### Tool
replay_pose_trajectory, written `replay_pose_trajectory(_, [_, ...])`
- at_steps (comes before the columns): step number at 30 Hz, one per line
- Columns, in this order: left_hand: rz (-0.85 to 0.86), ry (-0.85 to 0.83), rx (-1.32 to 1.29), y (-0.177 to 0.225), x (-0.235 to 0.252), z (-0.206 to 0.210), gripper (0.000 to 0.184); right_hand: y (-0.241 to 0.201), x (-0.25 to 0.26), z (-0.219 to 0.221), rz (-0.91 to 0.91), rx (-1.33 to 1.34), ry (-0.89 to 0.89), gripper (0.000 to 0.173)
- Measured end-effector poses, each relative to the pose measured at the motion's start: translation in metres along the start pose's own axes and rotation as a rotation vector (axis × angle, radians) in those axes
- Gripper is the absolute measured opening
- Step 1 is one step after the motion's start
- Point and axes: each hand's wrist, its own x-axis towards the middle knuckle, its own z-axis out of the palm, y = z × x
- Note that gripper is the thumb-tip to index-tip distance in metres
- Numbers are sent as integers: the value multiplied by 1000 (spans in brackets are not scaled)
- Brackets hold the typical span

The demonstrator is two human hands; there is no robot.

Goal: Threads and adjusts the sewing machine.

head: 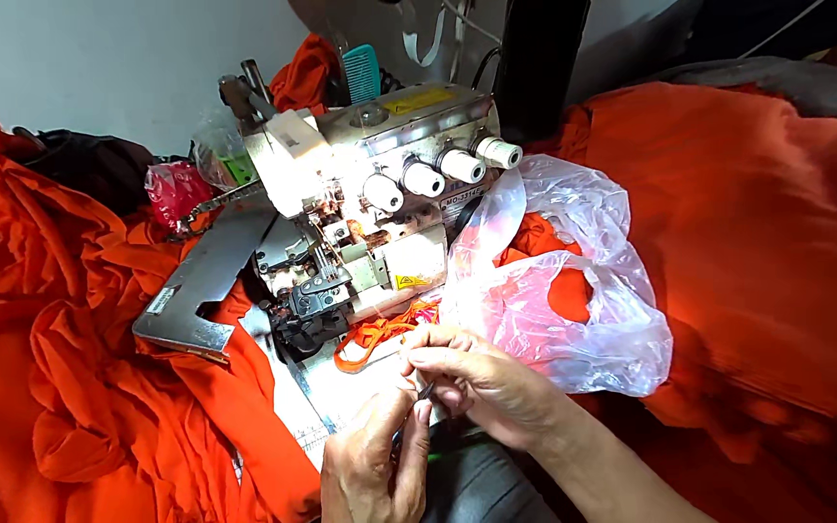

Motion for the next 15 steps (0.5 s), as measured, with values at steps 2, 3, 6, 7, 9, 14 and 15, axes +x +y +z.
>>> replay_pose_trajectory(2, [-11, 5, 122, -5, -3, 9, 27, -7, 0, -2, -245, -346, 111, 19])
replay_pose_trajectory(3, [-15, -1, 200, -9, -4, 13, 31, -10, 0, -4, -375, -555, 178, 15])
replay_pose_trajectory(6, [14, -15, 336, -19, -4, 1, 34, -18, 1, -7, -683, -929, 234, 9])
replay_pose_trajectory(7, [34, -7, 383, -22, -3, -13, 30, -20, 2, -7, -753, -949, 187, 9])
replay_pose_trajectory(9, [44, -23, 574, -33, -3, -42, 32, -21, 8, -4, -882, -977, 50, 11])
replay_pose_trajectory(14, [120, -156, 838, -79, -10, -65, 31, -11, 35, 19, -1033, -926, -208, 19])
replay_pose_trajectory(15, [171, -165, 828, -85, -9, -67, 27, -8, 37, 23, -1010, -890, -236, 19])
